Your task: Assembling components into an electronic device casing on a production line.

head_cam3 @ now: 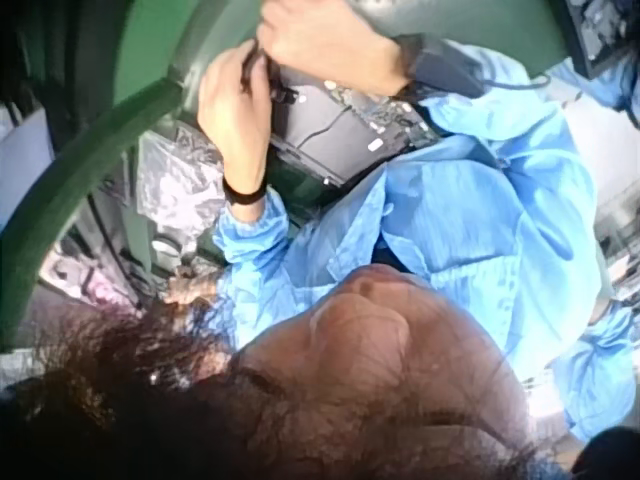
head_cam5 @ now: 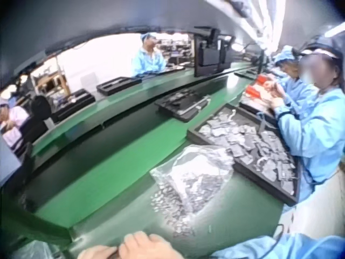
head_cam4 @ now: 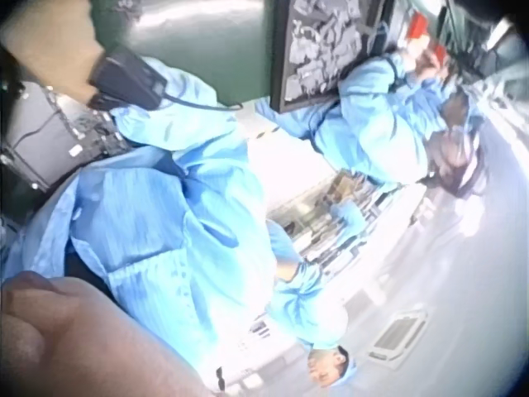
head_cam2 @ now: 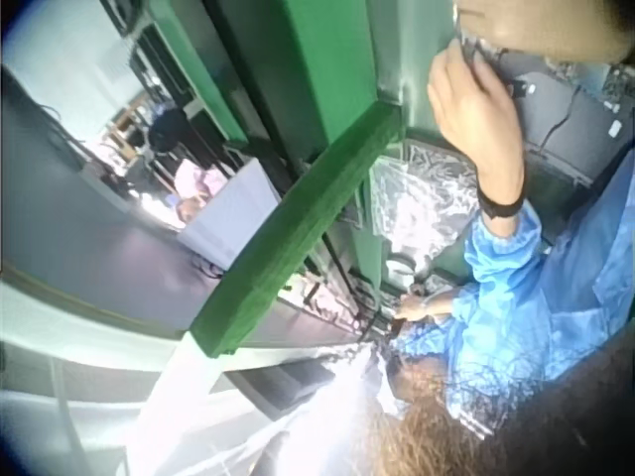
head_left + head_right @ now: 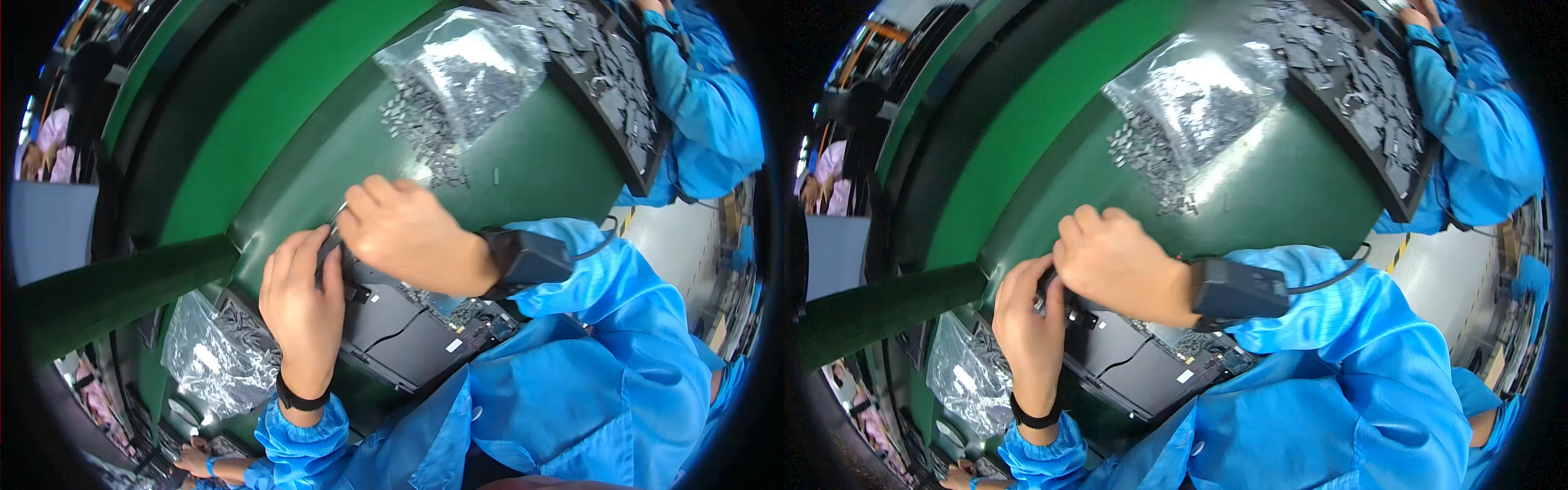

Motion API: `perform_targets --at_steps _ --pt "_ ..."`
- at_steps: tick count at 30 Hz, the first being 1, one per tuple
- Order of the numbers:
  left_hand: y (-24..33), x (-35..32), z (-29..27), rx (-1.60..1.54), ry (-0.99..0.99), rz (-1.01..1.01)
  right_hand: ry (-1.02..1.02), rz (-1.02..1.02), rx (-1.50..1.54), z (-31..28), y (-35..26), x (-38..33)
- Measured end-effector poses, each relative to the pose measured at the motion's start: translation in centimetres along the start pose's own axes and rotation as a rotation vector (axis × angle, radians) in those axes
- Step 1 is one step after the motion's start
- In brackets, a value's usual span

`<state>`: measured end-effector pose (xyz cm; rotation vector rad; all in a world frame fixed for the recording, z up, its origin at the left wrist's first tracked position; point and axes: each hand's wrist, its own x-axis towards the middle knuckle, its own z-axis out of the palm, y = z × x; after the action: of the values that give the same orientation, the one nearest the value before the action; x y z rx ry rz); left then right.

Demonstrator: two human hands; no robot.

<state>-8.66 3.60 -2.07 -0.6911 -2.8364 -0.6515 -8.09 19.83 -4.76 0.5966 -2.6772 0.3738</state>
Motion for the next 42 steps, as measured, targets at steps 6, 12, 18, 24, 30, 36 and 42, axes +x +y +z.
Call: perform_targets --at_steps 6,12,18,24,30,36,42 --pt "0.3 -0.1 -0.3 -0.015 0.014 0.021 0.068 0.02 -0.055 0.5 -0.2 0.0" --pt "1.5 -0.8 -1.9 -0.392 0.061 0.011 -0.332 0.335 1.107 -2.5 2.3 0.0" --pt "1.2 -1.7 -3.0 -1.045 -0.101 -0.386 -0.625 0.503 1.668 -4.2 2.6 0.0" --pt "2.3 -2.5 -2.3 -1.131 0.118 -0.427 -0.478 0.567 1.51 -4.9 1.4 -0.3" --pt "2.4 -2.2 -1.8 -0.963 0.161 -0.351 -0.093 0.185 0.876 -5.8 1.0 0.8" --pt "1.8 -1.1 -1.4 -0.998 0.222 -0.29 -0.021 0.001 0.754 -5.1 2.2 2.3" --pt "-2.0 1.4 0.0 -0.134 0.018 -0.03 0.069 -0.352 0.265 -0.5 4.5 2.1"
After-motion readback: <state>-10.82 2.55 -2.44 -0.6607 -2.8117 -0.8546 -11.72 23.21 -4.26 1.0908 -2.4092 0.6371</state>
